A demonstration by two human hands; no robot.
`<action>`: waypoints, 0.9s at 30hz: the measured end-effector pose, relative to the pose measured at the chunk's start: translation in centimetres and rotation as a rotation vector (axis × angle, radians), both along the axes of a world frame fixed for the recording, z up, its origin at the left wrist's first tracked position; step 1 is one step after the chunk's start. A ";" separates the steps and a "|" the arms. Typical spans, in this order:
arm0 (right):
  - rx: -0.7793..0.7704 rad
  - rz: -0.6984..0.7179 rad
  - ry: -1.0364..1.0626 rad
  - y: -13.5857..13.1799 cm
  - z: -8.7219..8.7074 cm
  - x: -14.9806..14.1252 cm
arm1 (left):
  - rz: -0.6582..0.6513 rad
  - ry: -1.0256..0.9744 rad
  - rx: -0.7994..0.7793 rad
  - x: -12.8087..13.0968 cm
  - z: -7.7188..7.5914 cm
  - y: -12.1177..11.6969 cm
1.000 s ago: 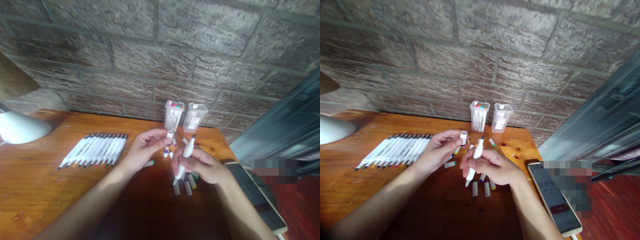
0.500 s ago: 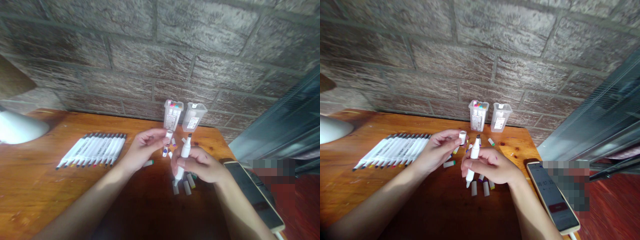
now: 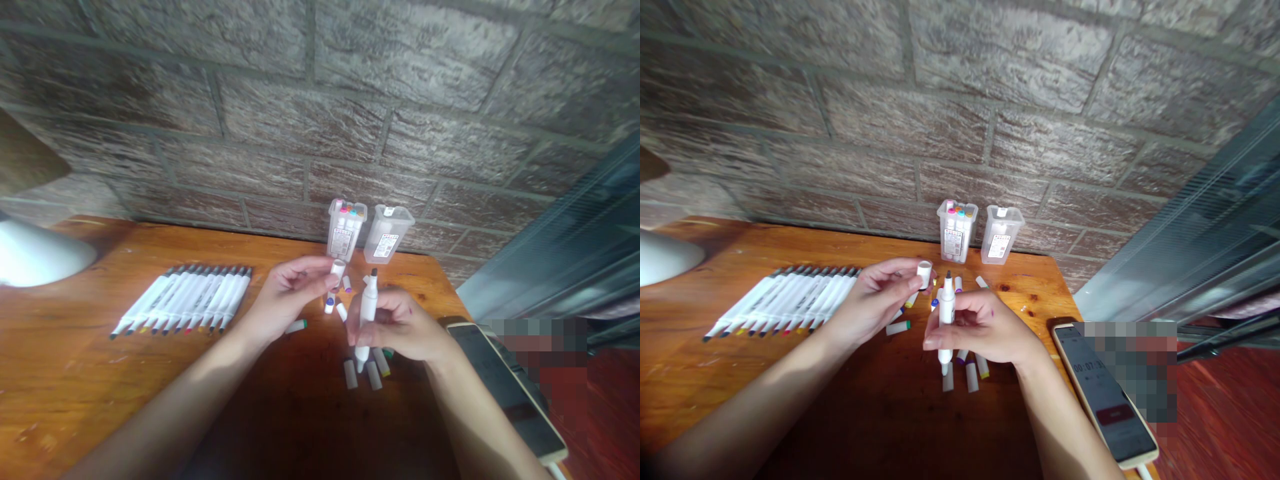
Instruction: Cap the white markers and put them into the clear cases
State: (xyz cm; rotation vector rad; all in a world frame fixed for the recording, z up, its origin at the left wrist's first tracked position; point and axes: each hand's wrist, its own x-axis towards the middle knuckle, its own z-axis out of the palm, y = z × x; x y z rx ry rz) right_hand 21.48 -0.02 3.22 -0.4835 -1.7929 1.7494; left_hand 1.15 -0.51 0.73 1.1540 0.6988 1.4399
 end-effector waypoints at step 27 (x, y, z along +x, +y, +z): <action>-0.119 -0.186 -0.009 0.3 0.0 -0.3 | 0.009 -0.065 0.016 0.2 0.5 -0.1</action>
